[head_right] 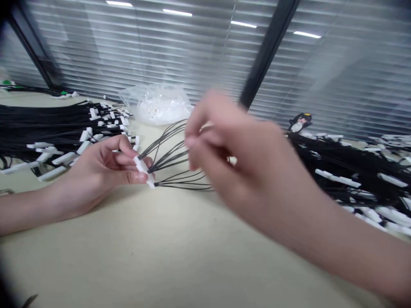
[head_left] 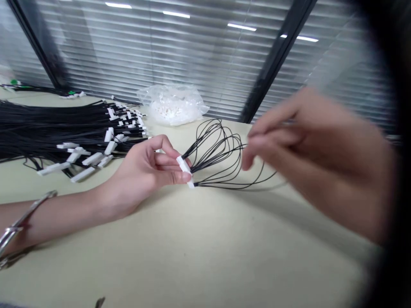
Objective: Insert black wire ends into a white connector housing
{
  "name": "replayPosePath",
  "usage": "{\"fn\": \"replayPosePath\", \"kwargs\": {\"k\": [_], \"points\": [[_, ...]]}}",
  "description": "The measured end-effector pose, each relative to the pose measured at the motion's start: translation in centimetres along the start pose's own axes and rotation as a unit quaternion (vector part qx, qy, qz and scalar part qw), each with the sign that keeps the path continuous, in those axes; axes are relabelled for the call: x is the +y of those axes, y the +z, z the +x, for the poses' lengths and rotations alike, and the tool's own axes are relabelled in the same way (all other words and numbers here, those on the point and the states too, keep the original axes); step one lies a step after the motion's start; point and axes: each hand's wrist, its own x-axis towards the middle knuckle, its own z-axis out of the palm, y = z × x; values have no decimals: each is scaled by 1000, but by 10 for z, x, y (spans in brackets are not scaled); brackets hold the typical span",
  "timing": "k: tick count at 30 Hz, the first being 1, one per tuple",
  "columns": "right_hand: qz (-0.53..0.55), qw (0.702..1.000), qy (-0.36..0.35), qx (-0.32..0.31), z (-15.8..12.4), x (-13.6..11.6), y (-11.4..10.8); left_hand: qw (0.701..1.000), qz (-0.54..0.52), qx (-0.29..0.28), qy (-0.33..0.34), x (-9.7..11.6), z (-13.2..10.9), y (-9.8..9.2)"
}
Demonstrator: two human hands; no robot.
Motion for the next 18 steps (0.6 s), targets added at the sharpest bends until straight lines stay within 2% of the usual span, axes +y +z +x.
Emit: {"fn": "replayPosePath", "kwargs": {"k": [2, 4, 11, 18], "points": [[-20, 997, -25, -67, -6, -13, 6, 1000, -1, -13, -5, 2, -2, 1], [-8, 995, -22, -92, -11, -16, 9, 1000, 7, -25, -6, 4, -3, 2], [-9, 996, 24, -83, -11, -2, 9, 999, -4, -48, -8, 4, -4, 1], [-50, 997, -31, -56, -12, -10, 5, 999, -13, -39, -4, 4, -2, 1]]}}
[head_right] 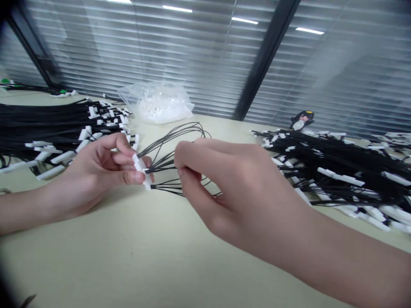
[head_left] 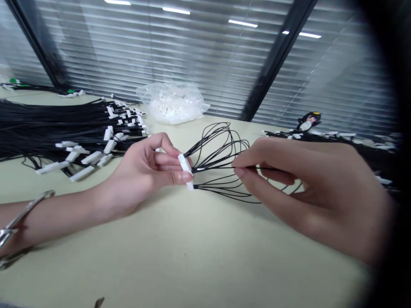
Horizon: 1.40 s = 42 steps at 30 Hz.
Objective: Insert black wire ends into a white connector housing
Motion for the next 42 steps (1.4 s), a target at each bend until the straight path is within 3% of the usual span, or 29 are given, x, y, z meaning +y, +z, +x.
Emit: {"fn": "replayPosePath", "kwargs": {"k": [17, 24, 32, 42], "points": [[-28, 998, -45, -23, -7, 3, 11, 999, 9, -17, 29, -5, 1, -4], [-52, 997, -49, -14, -4, 4, 16, 999, 41, 7, 21, -4, 0, -2], [-100, 985, -143, 15, -10, 0, 31, 995, 99, 15, -13, -1, -3, 4], [-67, 988, -141, 17, -14, 8, 45, 989, 131, 0, -69, 0, -3, 5]]}}
